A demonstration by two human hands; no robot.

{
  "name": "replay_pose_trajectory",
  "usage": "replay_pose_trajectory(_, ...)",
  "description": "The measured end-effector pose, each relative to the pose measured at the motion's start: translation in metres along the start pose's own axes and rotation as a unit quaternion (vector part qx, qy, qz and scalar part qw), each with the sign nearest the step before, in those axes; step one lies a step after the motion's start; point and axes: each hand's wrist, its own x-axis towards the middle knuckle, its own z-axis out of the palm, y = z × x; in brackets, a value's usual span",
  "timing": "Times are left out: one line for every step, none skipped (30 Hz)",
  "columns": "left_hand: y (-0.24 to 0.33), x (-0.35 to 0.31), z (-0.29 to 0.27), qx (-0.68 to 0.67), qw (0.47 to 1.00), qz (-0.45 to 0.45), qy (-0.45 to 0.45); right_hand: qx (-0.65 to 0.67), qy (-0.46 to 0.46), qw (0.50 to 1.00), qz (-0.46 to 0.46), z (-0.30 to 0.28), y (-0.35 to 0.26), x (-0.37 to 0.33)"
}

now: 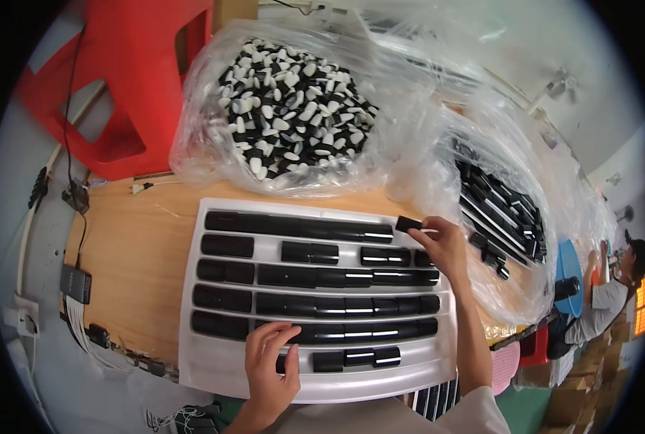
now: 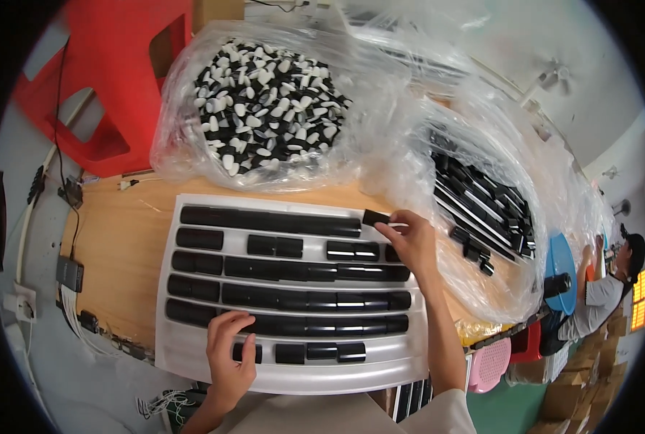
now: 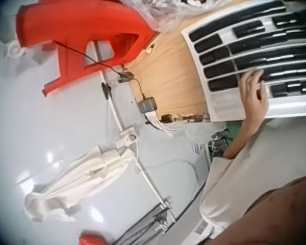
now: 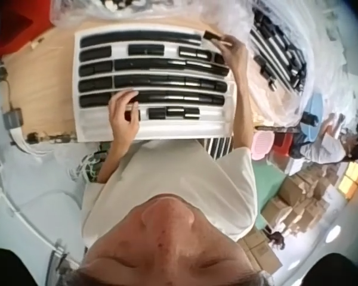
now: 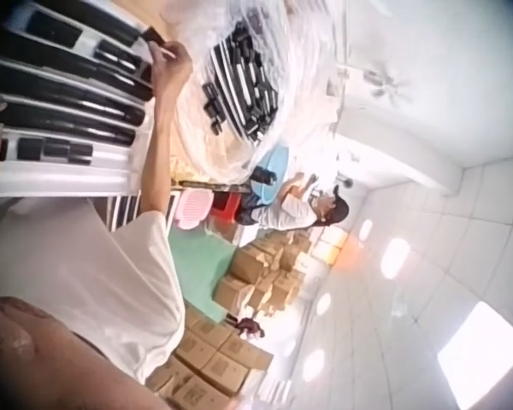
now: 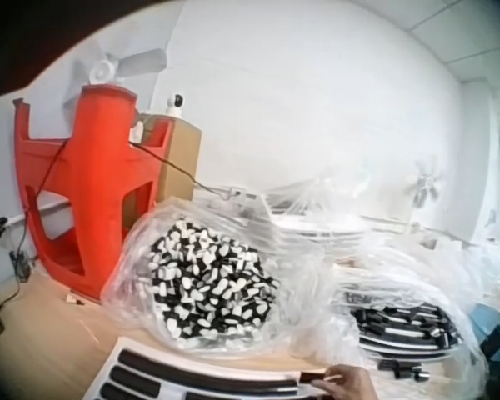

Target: Insert small white components into black plastic housings and arrange them in an assembly tray.

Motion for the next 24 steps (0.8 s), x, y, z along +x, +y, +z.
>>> replay_pose_trajectory(-0.008,0.001,-0.002,0.032,0.998,0.05,-0.002,0.042,-0.025,0.998,-0.033,-0.005,-0.008,-0.006)
replay_pose_trajectory(-0.008,0.004,-0.002,-0.024,1.0,0.019,0.002,0.1,-0.052,0.993,-0.031,-0.003,-0.026,-0.016)
replay_pose_trajectory(-0.007,0.005,0.0,-0.078,0.997,-0.013,0.007,0.161,-0.142,0.977,0.017,0.005,-0.053,-0.029)
replay_pose_trajectory(-0.005,0.01,0.003,-0.129,0.991,-0.016,0.002,0.222,-0.211,0.952,0.023,0.014,-0.073,-0.044)
replay_pose_trajectory(-0.002,0.015,0.007,-0.2,0.979,-0.047,0.009,0.208,-0.274,0.939,0.006,0.031,-0.085,-0.057)
replay_pose_trajectory(-0.002,0.018,0.009,-0.269,0.96,-0.08,0.018,0.143,-0.373,0.917,-0.003,0.038,-0.119,-0.067)
replay_pose_trajectory(-0.006,0.02,0.014,-0.343,0.933,-0.108,0.012,0.256,-0.42,0.871,-0.02,0.054,-0.111,-0.081)
replay_pose_trajectory(-0.011,0.02,0.013,-0.343,0.932,-0.113,0.033,0.232,-0.458,0.858,-0.033,0.059,-0.126,-0.083)
replay_pose_trajectory(-0.014,0.021,0.009,-0.343,0.931,-0.117,0.054,0.215,-0.47,0.848,-0.116,0.067,-0.124,-0.072)
replay_pose_trajectory(-0.01,0.026,0.003,-0.336,0.932,-0.106,0.09,0.199,-0.479,0.831,-0.2,0.077,-0.125,-0.056)
replay_pose_trajectory(-0.009,0.026,-0.005,-0.359,0.916,-0.121,0.127,0.123,-0.461,0.866,-0.148,0.083,-0.145,-0.034)
replay_pose_trajectory(-0.007,0.028,-0.009,-0.39,0.898,-0.133,0.156,0.119,-0.378,0.909,-0.127,0.099,-0.143,-0.008)
replay_pose_trajectory(-0.008,0.029,-0.013,-0.404,0.892,-0.141,0.145,0.086,-0.251,0.955,-0.129,0.121,-0.143,0.026)
replay_pose_trajectory(-0.006,0.028,-0.018,-0.444,0.876,-0.152,0.114,0.024,-0.107,0.971,-0.212,0.142,-0.136,0.06)
replay_pose_trajectory(-0.003,0.03,-0.019,-0.483,0.857,-0.161,0.076,0.011,-0.063,0.965,-0.254,0.158,-0.123,0.094)
replay_pose_trajectory(0.003,0.033,-0.018,-0.482,0.855,-0.186,0.056,-0.001,-0.018,0.956,-0.293,0.178,-0.11,0.12)
replay_pose_trajectory(0.007,0.034,-0.018,-0.434,0.876,-0.204,0.048,-0.04,-0.014,0.952,-0.303,0.202,-0.104,0.135)
replay_pose_trajectory(0.008,0.034,-0.018,-0.387,0.894,-0.221,0.045,-0.08,-0.014,0.946,-0.314,0.221,-0.105,0.145)
replay_pose_trajectory(0.004,0.031,-0.02,-0.385,0.892,-0.229,0.052,-0.088,-0.02,0.95,-0.299,0.239,-0.11,0.142)
replay_pose_trajectory(0.006,0.032,-0.019,-0.383,0.894,-0.228,0.051,-0.108,-0.009,0.948,-0.298,0.244,-0.115,0.143)
replay_pose_trajectory(0.008,0.032,-0.019,-0.349,0.911,-0.215,0.05,-0.129,0.003,0.946,-0.296,0.246,-0.117,0.146)
replay_pose_trajectory(0.011,0.031,-0.018,-0.315,0.925,-0.205,0.053,-0.143,-0.004,0.946,-0.292,0.243,-0.116,0.147)
replay_pose_trajectory(0.013,0.033,-0.016,-0.325,0.921,-0.205,0.06,-0.169,-0.019,0.94,-0.297,0.238,-0.114,0.15)
replay_pose_trajectory(0.013,0.034,-0.013,-0.326,0.921,-0.207,0.06,-0.196,-0.033,0.932,-0.302,0.231,-0.111,0.153)
